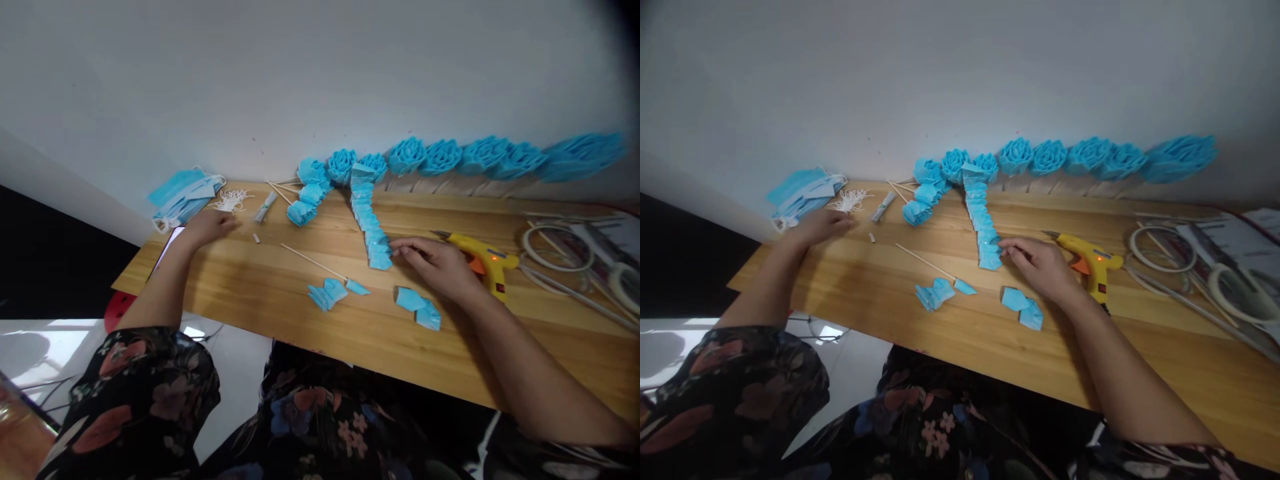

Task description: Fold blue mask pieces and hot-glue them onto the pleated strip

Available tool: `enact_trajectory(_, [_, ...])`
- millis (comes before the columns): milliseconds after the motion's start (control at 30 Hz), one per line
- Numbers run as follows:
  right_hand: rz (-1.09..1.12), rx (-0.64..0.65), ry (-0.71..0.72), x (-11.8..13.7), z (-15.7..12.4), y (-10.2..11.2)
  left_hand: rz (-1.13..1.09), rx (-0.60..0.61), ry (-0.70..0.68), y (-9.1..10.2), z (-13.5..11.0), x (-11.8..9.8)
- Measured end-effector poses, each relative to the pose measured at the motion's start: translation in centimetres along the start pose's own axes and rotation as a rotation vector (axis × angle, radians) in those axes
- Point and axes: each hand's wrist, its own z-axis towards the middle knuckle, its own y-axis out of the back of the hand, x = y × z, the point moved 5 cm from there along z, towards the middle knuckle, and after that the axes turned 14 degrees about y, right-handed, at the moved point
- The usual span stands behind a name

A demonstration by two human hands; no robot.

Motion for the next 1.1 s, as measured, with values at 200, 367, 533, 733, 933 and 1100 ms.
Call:
enact_trajectory(200, [0.011, 0.011, -0.012, -0.1, 0.0, -0.1, -0.029, 0.166, -0.039, 0.6, -1.6, 0.1])
enact_trajectory(367, [0.032, 0.006, -0.013, -0.2, -0.1, -0.2, 0.072, 0.135, -0.116, 0.5, -1.9, 0.3])
enact_trajectory(533, [0.030, 0.014, -0.021, -0.2, 0.0, -0.2, -0.013, 0.001, -0.024, 1.6, -1.8, 0.5])
enact_trajectory(733, [0.032, 0.007, -0.006, 0.0, 0.0, -0.1, -0.187, -0.054, 0.009, 1.7, -2.1, 0.4])
enact_trajectory(933, [0.037, 0.036, -0.031, -0.4, 0.0, -0.3, -0.210, 0.005, 0.018, 0.7, -2.3, 0.6])
enact_trajectory(1100, [0.041, 0.026, -0.028, -0.4, 0.0, -0.3, -0.130, 0.033, -0.024, -0.3, -2.0, 1.0])
